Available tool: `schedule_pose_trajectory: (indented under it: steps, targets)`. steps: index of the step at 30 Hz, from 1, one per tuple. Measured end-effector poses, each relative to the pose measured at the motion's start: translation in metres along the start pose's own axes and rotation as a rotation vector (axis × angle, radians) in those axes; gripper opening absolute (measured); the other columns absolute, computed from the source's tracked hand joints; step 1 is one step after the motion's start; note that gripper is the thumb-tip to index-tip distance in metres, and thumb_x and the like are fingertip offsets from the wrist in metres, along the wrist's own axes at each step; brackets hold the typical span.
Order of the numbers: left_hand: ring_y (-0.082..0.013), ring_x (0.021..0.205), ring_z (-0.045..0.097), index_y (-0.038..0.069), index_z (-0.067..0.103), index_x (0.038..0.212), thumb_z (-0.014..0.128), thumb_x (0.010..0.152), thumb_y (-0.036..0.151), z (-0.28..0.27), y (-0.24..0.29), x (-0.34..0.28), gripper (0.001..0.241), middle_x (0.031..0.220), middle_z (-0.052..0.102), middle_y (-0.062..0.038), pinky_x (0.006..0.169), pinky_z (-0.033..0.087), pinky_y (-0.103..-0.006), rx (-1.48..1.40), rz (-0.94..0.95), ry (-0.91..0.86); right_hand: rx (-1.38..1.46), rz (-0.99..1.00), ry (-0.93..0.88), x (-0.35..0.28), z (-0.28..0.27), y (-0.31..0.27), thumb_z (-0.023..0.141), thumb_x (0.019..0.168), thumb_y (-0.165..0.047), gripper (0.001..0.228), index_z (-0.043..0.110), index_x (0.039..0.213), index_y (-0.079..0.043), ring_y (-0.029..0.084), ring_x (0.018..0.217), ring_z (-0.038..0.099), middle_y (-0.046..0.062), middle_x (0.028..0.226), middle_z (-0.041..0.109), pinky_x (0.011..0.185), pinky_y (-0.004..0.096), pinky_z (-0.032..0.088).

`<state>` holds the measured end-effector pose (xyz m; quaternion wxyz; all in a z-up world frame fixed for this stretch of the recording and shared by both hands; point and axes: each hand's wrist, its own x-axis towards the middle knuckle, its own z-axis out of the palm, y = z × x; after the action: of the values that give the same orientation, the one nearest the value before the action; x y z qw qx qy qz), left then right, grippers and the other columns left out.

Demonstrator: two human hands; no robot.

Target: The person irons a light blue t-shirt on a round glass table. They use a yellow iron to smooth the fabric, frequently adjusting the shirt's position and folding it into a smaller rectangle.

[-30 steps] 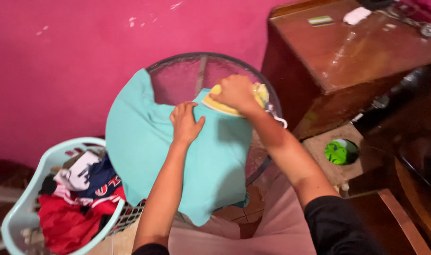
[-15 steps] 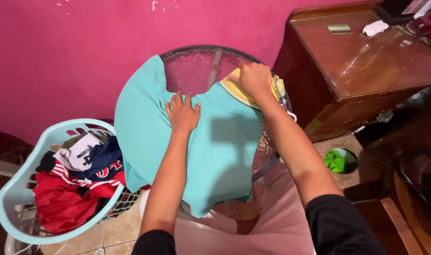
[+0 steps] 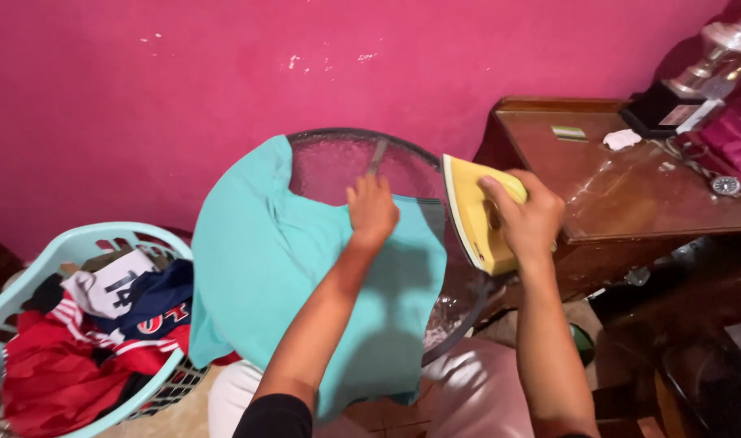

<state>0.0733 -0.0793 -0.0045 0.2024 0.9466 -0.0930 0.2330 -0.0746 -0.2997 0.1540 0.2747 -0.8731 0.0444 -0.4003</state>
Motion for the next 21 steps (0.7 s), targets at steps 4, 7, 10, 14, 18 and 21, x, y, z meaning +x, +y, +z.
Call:
schedule_pose_trajectory:
  steps: [4,7,10,14,18,21]
  targets:
    - [-0.0359,0.128,0.050,0.010,0.065,0.130,0.043,0.096,0.069,-0.012,0.045,-0.023,0.071,0.137,0.056,-0.017,0.102,0.033,-0.0546,0.068,0.064,-0.507,0.174,0.095,0.053,-0.015,-0.035,0.007,0.097,0.085,-0.036,0.033,0.080,0.108,-0.020,0.016,0.070,0.064,0.008,0.072,0.068,0.067,0.031,0.052]
    - [-0.0368,0.161,-0.003,0.033,0.021,0.165,0.031,0.096,0.077,-0.033,0.044,-0.019,0.083,0.176,0.005,-0.007,0.123,-0.005,-0.0691,0.049,0.092,-0.753,0.125,0.109,0.051,-0.020,-0.044,0.013,0.099,0.085,-0.036,0.034,0.081,0.109,-0.020,0.018,0.070,0.065,0.010,0.073,0.068,0.066,0.031,0.052]
    - [-0.0335,0.162,0.007,0.031,0.036,0.161,0.033,0.102,0.070,-0.022,0.023,-0.008,0.071,0.174,0.020,-0.005,0.126,0.001,-0.0651,-0.127,0.154,-0.721,-0.074,0.110,-0.031,-0.024,-0.051,0.007,0.094,0.085,-0.050,0.038,0.081,0.111,-0.026,0.032,0.083,0.072,0.012,0.080,0.072,0.072,0.040,0.054]
    - [-0.0271,0.157,0.028,0.033,0.047,0.154,0.047,0.103,0.053,-0.028,-0.007,-0.016,0.055,0.167,0.037,-0.001,0.128,0.014,-0.0564,-0.172,0.225,-0.519,-0.158,0.197,-0.337,-0.015,-0.056,-0.031,0.072,0.098,-0.050,0.046,0.065,0.131,-0.020,0.052,0.105,0.065,0.026,0.104,0.072,0.092,0.059,0.049]
    - [-0.0228,0.157,0.029,0.039,0.047,0.152,0.037,0.107,0.047,-0.031,-0.004,-0.033,0.047,0.166,0.039,0.005,0.128,0.016,-0.0535,-0.080,0.353,-0.557,-0.217,0.141,-0.680,-0.003,-0.030,-0.041,0.062,0.100,-0.035,0.048,0.050,0.143,-0.018,0.055,0.115,0.063,0.032,0.114,0.070,0.099,0.063,0.048]
    - [-0.0231,0.157,0.028,0.039,0.045,0.154,0.038,0.108,0.044,-0.011,-0.005,-0.031,0.047,0.166,0.039,0.003,0.127,0.017,-0.0543,-0.081,0.353,-0.517,-0.333,0.121,-0.773,0.006,0.011,-0.026,0.059,0.102,-0.034,0.041,0.052,0.140,-0.021,0.049,0.116,0.065,0.027,0.116,0.071,0.099,0.060,0.050]
